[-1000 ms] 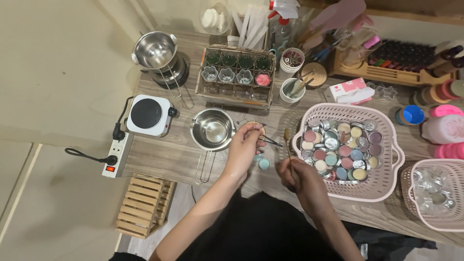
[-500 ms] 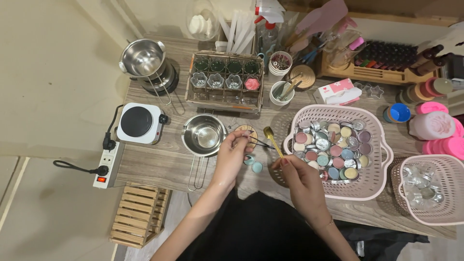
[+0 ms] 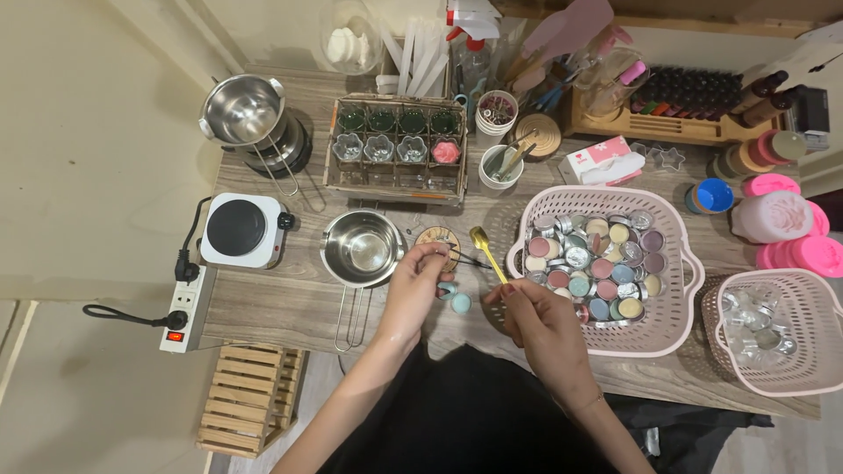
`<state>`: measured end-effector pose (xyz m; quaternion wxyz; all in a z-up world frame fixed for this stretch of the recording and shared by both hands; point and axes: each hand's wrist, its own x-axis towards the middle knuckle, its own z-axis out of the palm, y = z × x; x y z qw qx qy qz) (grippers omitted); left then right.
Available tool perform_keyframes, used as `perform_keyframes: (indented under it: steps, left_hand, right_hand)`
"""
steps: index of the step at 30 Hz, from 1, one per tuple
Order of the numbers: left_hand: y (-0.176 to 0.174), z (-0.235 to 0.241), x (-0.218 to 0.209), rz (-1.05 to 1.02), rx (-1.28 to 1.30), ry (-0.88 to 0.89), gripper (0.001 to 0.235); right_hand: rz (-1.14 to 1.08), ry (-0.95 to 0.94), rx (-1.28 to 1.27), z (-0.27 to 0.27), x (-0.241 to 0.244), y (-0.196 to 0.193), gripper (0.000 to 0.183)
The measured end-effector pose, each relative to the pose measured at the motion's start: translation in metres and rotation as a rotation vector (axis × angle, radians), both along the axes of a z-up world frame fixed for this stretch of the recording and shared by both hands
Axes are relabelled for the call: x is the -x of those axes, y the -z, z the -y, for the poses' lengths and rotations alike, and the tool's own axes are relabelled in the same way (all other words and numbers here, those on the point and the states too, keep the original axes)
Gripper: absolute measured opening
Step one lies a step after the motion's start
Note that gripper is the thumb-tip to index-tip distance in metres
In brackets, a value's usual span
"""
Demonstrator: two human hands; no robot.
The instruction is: The person sorts small round candle tins from a pink basket, placing mint-green tins in a row on the table and holding up other tins one at a time. They occasionally wipe tins or their hands with a tissue and use a spoon near a wax melting pot on a hot plate.
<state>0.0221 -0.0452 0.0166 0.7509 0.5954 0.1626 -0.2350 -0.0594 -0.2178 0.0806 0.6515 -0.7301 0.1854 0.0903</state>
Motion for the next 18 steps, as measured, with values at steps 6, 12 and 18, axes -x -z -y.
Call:
perform_keyframes:
  steps: [6,12,18]
  left_hand:
    - [-0.002,-0.001,0.005,0.005,-0.001,0.013,0.025]
    - [-0.056,-0.001,0.023,0.469,-0.346,-0.014,0.03]
    - [-0.058,-0.004,0.029,1.314,-0.939,0.108,0.045]
  right_hand:
    - [-0.01,0.009,-0.003,0.0,0.003,-0.002,0.035]
    - [0.023,0.03,0.067,-0.002,0.006,0.0,0.034]
    - [0.0,0.04,0.066,-0.001,0.007,0.002,0.033]
